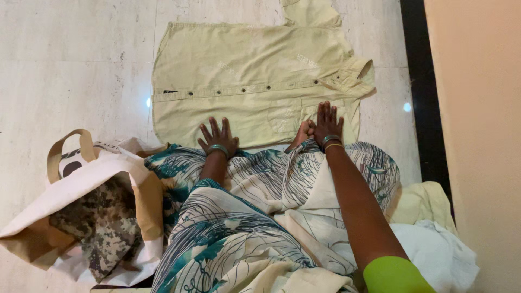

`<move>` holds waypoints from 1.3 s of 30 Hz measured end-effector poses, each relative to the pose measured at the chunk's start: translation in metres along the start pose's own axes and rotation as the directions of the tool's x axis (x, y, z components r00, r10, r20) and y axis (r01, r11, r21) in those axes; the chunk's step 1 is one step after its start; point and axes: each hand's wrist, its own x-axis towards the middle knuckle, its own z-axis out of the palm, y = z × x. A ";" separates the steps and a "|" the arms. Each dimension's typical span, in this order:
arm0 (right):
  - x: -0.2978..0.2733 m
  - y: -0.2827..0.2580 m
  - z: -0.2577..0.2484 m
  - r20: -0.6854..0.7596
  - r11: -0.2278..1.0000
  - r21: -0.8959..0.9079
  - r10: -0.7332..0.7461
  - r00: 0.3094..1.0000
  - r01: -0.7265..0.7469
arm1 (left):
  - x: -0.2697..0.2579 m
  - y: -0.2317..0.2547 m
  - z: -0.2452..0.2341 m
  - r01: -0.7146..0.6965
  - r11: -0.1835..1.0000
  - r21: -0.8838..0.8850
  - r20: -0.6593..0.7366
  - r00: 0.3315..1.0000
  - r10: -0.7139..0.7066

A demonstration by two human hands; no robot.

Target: The person folds a light-colored shirt by smoothing it out on the floor, folding in the sides, and then folding it in half.

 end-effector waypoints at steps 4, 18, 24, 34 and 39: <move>-0.002 -0.003 -0.005 0.003 1.000 0.007 0.019 1.000 -0.019 | -0.003 0.001 -0.001 0.001 1.000 0.004 -0.007 1.000 -0.001; 0.001 -0.012 0.004 -0.248 0.995 0.086 -0.032 0.968 0.055 | -0.004 -0.001 -0.002 -0.017 0.999 -0.047 -0.036 0.999 0.015; 0.005 -0.015 -0.002 -0.183 0.991 0.059 -0.104 0.978 0.116 | -0.002 -0.001 -0.001 -0.003 1.000 -0.031 -0.017 1.000 0.003; -0.001 -0.015 -0.037 -0.213 0.949 0.204 0.282 0.936 -0.240 | -0.001 0.000 0.000 0.005 1.000 0.017 -0.001 1.000 -0.005; -0.001 -0.016 -0.044 -0.169 0.902 0.228 0.408 0.897 -0.367 | -0.002 -0.002 0.000 -0.017 1.000 -0.006 -0.011 1.000 0.017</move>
